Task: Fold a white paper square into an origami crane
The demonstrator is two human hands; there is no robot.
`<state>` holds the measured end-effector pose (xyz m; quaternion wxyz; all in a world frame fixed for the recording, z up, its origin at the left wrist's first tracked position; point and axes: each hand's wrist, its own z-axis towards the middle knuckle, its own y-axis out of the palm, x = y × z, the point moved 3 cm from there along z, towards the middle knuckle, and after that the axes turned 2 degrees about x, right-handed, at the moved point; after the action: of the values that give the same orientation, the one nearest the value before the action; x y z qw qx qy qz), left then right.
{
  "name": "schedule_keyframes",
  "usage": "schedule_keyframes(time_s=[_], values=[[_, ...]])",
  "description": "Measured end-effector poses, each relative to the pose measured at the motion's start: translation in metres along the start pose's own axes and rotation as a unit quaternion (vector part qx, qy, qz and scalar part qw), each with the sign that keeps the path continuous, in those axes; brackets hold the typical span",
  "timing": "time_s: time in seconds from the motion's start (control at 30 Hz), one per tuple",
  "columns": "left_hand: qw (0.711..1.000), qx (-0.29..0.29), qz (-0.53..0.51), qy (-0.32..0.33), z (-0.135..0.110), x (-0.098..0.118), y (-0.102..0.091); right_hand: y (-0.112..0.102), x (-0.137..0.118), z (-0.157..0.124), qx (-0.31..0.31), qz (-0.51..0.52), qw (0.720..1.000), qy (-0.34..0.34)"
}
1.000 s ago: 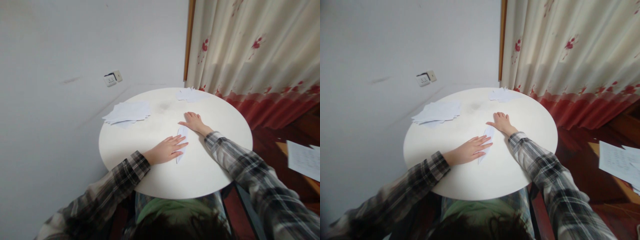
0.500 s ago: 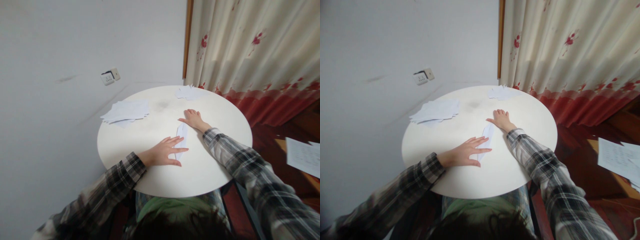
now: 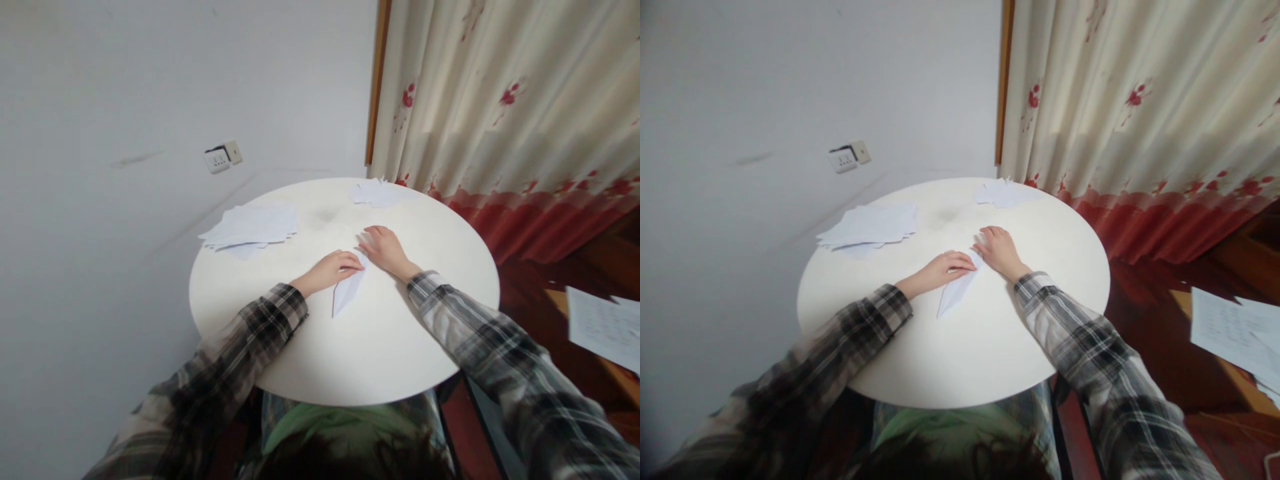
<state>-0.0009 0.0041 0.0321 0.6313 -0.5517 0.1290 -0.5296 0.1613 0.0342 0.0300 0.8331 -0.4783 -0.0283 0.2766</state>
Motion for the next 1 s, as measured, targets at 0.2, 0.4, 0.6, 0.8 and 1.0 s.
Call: schedule_keyframes(time_s=[0.2,0.4,0.6,0.8,1.0], values=[[0.983,0.091,0.134,-0.089,-0.006,-0.017,-0.002,-0.011,-0.020,-0.020,-0.019,0.072,0.997,0.006],[0.966,0.104,0.185,-0.149,-0.010,-0.017,-0.002,-0.001,-0.021,-0.019,-0.051,0.093,0.994,0.031],[0.994,0.088,0.062,-0.037,-0.008,-0.005,-0.013,-0.005,-0.031,-0.017,-0.053,0.175,0.982,-0.056],[0.997,-0.028,-0.067,0.021,-0.017,-0.006,-0.022,-0.005,-0.031,-0.020,-0.071,0.224,0.969,-0.079],[0.994,-0.056,-0.092,-0.002,-0.020,-0.008,-0.026,-0.004,-0.031,-0.021,-0.078,0.229,0.968,-0.068]])
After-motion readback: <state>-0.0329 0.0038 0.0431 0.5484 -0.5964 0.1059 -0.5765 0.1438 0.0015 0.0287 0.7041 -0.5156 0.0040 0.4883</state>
